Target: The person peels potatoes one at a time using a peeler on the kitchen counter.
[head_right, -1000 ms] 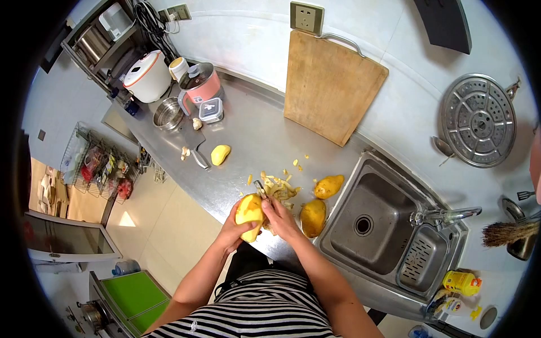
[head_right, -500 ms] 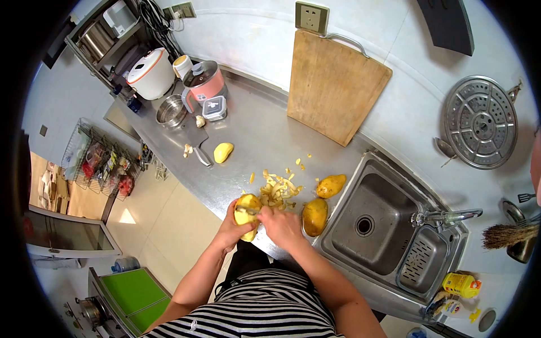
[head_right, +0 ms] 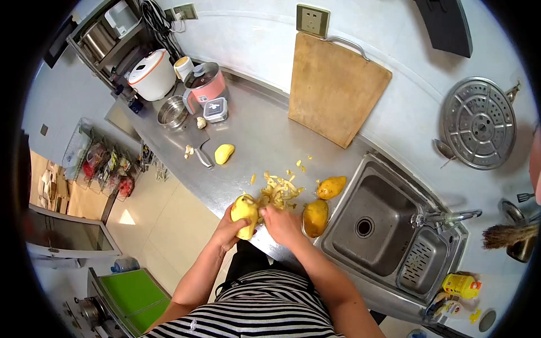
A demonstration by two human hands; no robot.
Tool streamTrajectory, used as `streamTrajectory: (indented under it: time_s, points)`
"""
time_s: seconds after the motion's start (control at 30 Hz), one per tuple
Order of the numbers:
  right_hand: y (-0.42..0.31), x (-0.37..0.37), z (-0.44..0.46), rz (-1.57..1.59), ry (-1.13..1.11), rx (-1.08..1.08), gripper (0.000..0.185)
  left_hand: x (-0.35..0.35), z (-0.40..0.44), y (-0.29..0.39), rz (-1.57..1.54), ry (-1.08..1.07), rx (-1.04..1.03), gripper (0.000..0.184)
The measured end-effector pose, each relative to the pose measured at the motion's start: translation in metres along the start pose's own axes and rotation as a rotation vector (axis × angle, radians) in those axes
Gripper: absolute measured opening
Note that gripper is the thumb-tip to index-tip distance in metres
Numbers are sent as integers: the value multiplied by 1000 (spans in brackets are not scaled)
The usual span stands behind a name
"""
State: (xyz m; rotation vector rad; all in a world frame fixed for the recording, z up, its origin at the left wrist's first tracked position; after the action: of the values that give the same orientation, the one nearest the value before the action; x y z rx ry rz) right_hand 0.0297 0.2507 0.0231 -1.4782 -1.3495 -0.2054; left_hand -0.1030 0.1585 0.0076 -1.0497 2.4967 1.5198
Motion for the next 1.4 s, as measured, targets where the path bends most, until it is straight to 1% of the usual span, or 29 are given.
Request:
streamTrajectory:
  time_s: [0.07,0.1,0.13,0.17,0.2,0.23,0.27,0.3,0.33,0.37,0.4,0.47,0.53,0.6,0.63,0.7,0.73,0.8,0.87,0.93,0.97,1.03,1.1,1.17,1.3,1.37,1.4]
  points:
    - [-11,4,-9,-74,36,80,30,-1,4,-1,-25,-26,-20,84]
    - [-9,6,-5,-57,89,69,31,-2,3,-1,-24,-29,-19,84]
    - [5,2,9,-56,90,68,31,-4,2,-1,-6,-48,-26,84]
    - [31,-5,29,-74,99,-23,32,-4,0,0,13,-65,-34,85]
    - [37,0,37,-87,111,-111,33,-6,-1,3,21,-66,-38,85]
    - [39,1,42,-87,138,-148,34,-10,0,5,29,-69,-57,84]
    - [41,0,43,-89,135,-144,34,-12,-1,5,30,-67,-69,83]
    - [29,9,34,-64,138,-110,33,-5,5,-1,69,-20,-120,82]
    - [16,19,26,-40,147,-75,33,-4,6,0,62,-20,-119,82]
    - [3,25,21,-24,130,-36,37,-3,8,0,29,-30,-94,84]
    - [11,18,27,-26,129,-36,37,-2,9,0,-2,-38,-65,85]
    - [36,-9,40,-79,72,-101,37,-1,6,1,2,-31,-48,85]
    - [28,-2,35,-40,69,-121,36,-7,2,7,-6,-29,-19,85]
    - [13,2,18,34,76,-27,34,-1,4,-1,-1,5,-11,86]
    - [6,5,9,31,74,-27,34,2,8,-5,-15,4,-11,86]
    - [-13,8,-5,-87,79,108,35,3,11,-7,-29,2,-15,86]
    - [-15,7,-2,-87,80,108,35,3,11,-6,-26,6,-29,85]
    - [-7,6,10,-64,91,-21,35,3,10,-6,-22,9,-42,85]
    - [10,-1,31,-74,102,-58,35,3,9,-5,2,-28,-70,85]
    - [14,6,41,-93,115,-146,35,1,3,1,12,-42,-77,85]
    - [15,6,39,-74,60,-124,36,0,0,2,7,-50,-87,84]
    - [-1,13,23,-57,15,-93,35,3,2,2,-18,-10,-68,84]
    - [-6,4,15,-31,-26,-71,35,8,5,3,-43,14,-57,82]
    - [-10,-5,7,-81,75,91,34,11,4,2,-56,4,-44,81]
    - [-2,-8,31,-128,115,91,32,10,2,3,-88,-22,-9,80]
    - [19,-12,50,-105,157,-115,32,8,1,6,-93,-23,13,80]
    - [16,-6,49,-105,154,-109,32,4,-2,9,-100,-36,4,79]
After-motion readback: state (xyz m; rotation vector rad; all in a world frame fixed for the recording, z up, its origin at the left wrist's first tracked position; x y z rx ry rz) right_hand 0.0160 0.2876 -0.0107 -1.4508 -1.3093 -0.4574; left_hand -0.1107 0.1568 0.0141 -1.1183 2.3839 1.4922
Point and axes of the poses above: each hand's wrist, its own z-axis towards the middle knuckle, its own x-axis out of the back of the hand, y = z × x, the point moved 5 cm from there along z, towards the middle knuckle, and after that the axes turned 9 degrees about -x, right-handed, at the moved point
